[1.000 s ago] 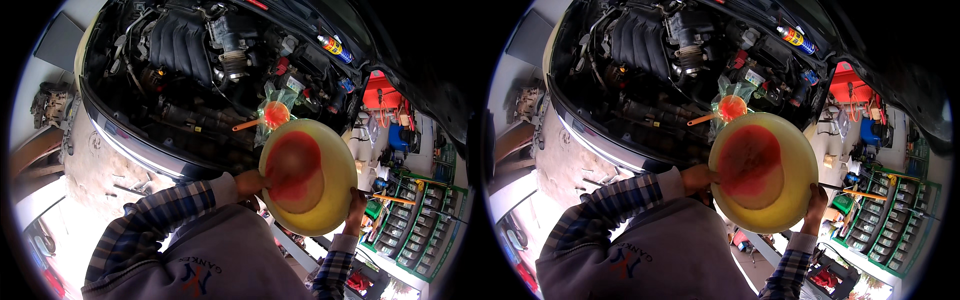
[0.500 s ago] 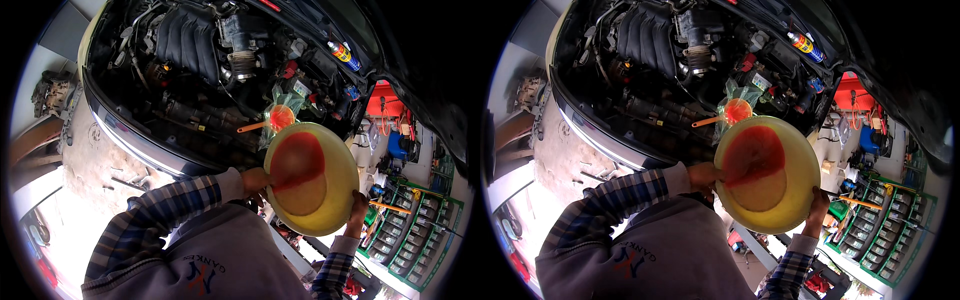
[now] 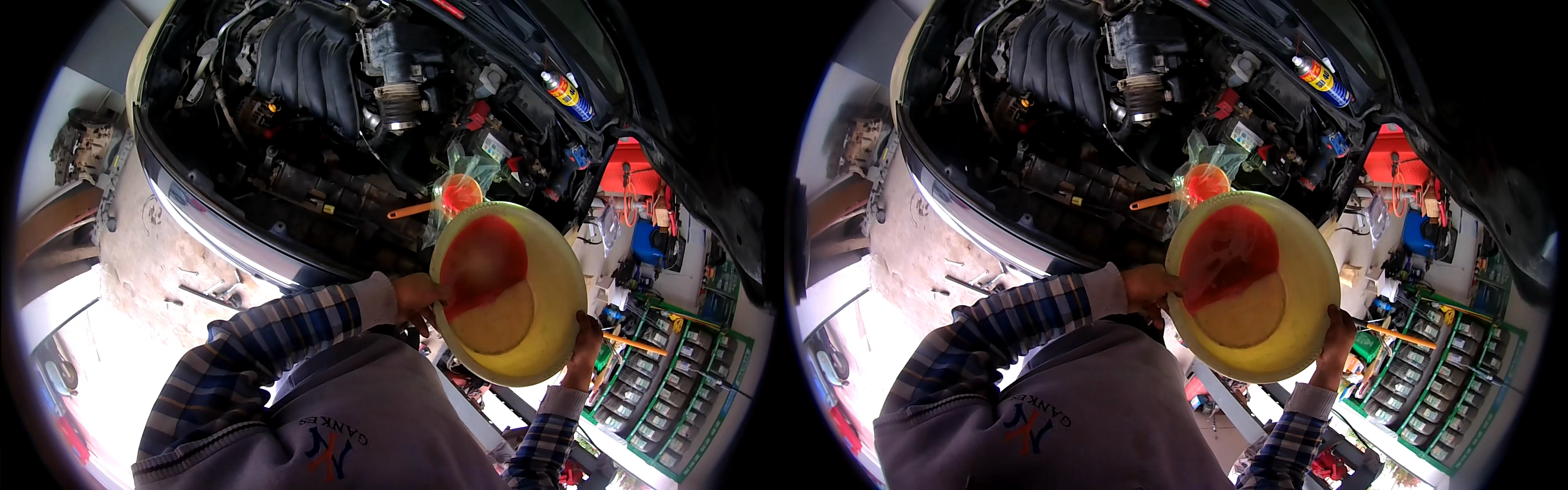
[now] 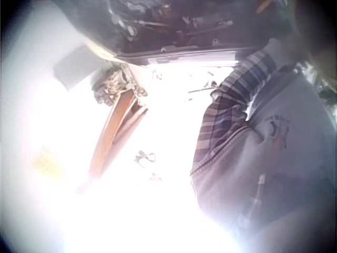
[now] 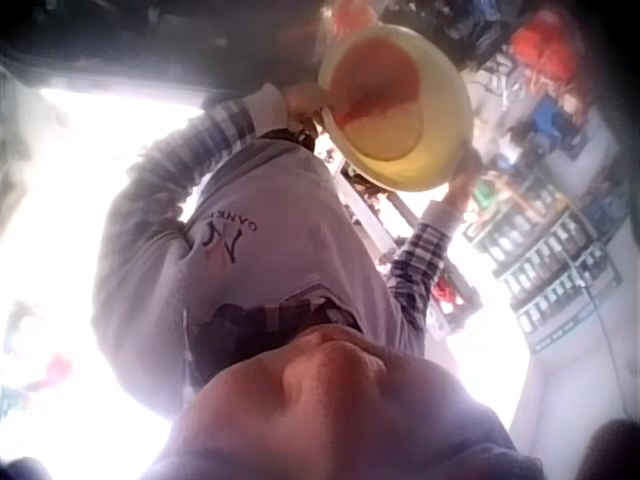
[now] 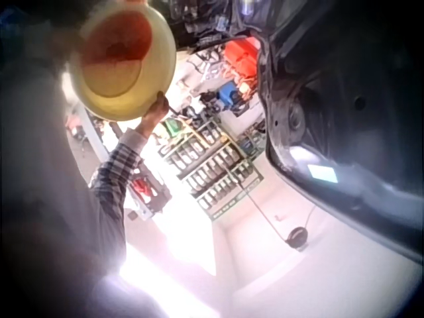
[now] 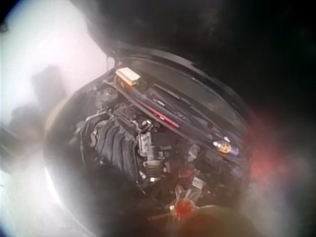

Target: The person pours red liquid from a yellow bowl into a funnel placed in the car's engine bay. They repeatedly refill the funnel from the bowl and adjust the funnel's position to ensure the liquid flows into the engine.

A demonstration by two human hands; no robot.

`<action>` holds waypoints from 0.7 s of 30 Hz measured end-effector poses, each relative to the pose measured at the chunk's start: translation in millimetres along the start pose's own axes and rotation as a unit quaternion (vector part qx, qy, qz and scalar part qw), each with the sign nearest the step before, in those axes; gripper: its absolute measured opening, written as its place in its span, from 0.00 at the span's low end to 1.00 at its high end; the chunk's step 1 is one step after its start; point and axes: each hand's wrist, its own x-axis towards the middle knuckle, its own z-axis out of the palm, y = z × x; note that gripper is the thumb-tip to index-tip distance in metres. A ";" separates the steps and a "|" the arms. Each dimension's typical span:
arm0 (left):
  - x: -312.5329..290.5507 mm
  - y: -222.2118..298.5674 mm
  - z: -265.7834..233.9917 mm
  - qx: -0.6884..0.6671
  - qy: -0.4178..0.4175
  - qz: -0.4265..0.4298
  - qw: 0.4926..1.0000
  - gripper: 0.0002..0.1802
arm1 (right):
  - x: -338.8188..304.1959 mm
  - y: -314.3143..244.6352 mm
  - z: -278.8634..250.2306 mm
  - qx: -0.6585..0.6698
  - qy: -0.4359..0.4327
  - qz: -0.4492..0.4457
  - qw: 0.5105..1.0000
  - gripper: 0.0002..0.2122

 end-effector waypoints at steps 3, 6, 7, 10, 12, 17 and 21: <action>4.0 -1.5 -1.6 -0.020 -0.004 0.008 1.000 0.24 | 5.1 5.3 -2.5 0.023 -0.012 -0.008 1.000 0.12; 4.6 1.1 -3.4 -0.024 -0.003 0.006 1.000 0.23 | 2.6 -3.5 0.6 0.028 -0.025 -0.018 0.999 0.12; 4.9 2.1 -3.7 -0.021 -0.002 0.001 1.000 0.24 | 0.3 -8.2 3.0 0.021 -0.021 -0.026 0.999 0.12; 6.9 4.1 -3.5 -0.031 -0.002 0.002 1.000 0.22 | -0.8 -11.9 5.4 -0.021 -0.012 -0.074 0.997 0.12; 7.8 5.9 -3.3 -0.035 0.003 0.001 0.999 0.20 | 2.8 -4.2 4.2 -0.044 -0.008 -0.105 0.993 0.12; 9.7 6.2 -5.9 -0.036 0.007 -0.002 0.999 0.18 | 3.1 -14.3 6.9 0.014 -0.007 -0.051 0.999 0.12; 10.6 6.4 -6.6 -0.042 0.003 -0.013 0.999 0.18 | 1.3 -22.9 7.9 0.012 -0.008 -0.036 0.999 0.13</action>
